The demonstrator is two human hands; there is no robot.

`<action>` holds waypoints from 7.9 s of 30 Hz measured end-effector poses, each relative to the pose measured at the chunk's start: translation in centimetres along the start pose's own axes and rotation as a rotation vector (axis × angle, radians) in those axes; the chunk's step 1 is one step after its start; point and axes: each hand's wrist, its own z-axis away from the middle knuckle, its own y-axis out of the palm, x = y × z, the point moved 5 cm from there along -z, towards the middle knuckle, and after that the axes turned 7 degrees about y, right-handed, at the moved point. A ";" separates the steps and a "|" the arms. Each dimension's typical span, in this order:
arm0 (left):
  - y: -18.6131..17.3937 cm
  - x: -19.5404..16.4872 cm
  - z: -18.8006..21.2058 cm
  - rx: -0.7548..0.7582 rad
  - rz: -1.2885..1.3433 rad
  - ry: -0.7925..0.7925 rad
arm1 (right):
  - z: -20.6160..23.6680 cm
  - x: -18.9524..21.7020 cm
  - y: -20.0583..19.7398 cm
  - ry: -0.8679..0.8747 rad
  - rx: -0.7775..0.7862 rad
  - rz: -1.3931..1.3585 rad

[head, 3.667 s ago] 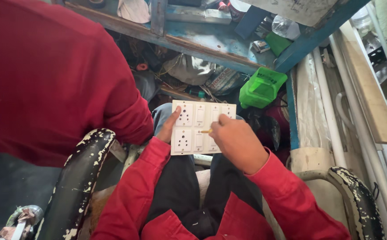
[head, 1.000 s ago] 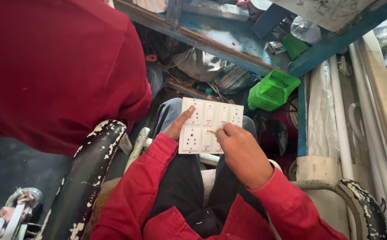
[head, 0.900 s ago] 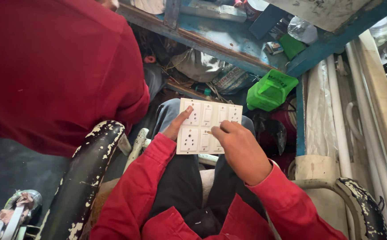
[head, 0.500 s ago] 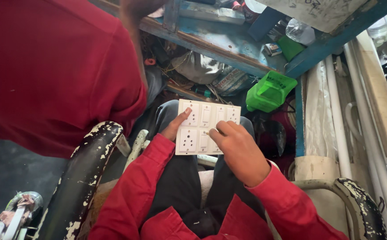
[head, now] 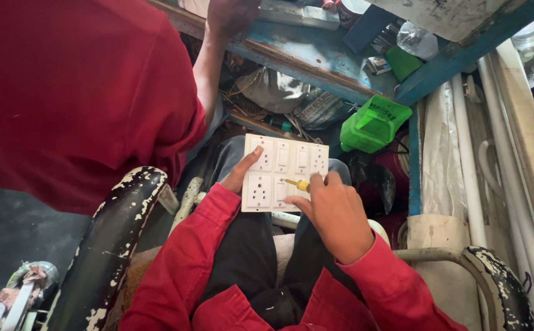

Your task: The person sits on a chair holding a white electrical switch and socket panel board on their lap and uses a screwdriver to unscrew and remove components from the board. They briefly reach toward a shelf under the workbench before resuming unscrewing the panel.

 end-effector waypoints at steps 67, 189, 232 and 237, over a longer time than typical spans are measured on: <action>2.4 2.5 3.2 -0.083 0.050 -0.100 | 3.7 -1.8 -4.5 0.008 -0.032 -0.448; 1.8 2.1 3.5 -0.159 -0.084 -0.071 | 4.2 -1.2 -3.4 0.067 -0.070 -0.474; 2.3 2.1 3.4 -0.065 -0.104 -0.056 | 3.6 0.3 -1.1 0.047 0.256 0.118; 3.1 1.9 3.7 0.046 -0.015 -0.028 | 3.8 1.7 -2.7 -0.301 -0.025 -0.024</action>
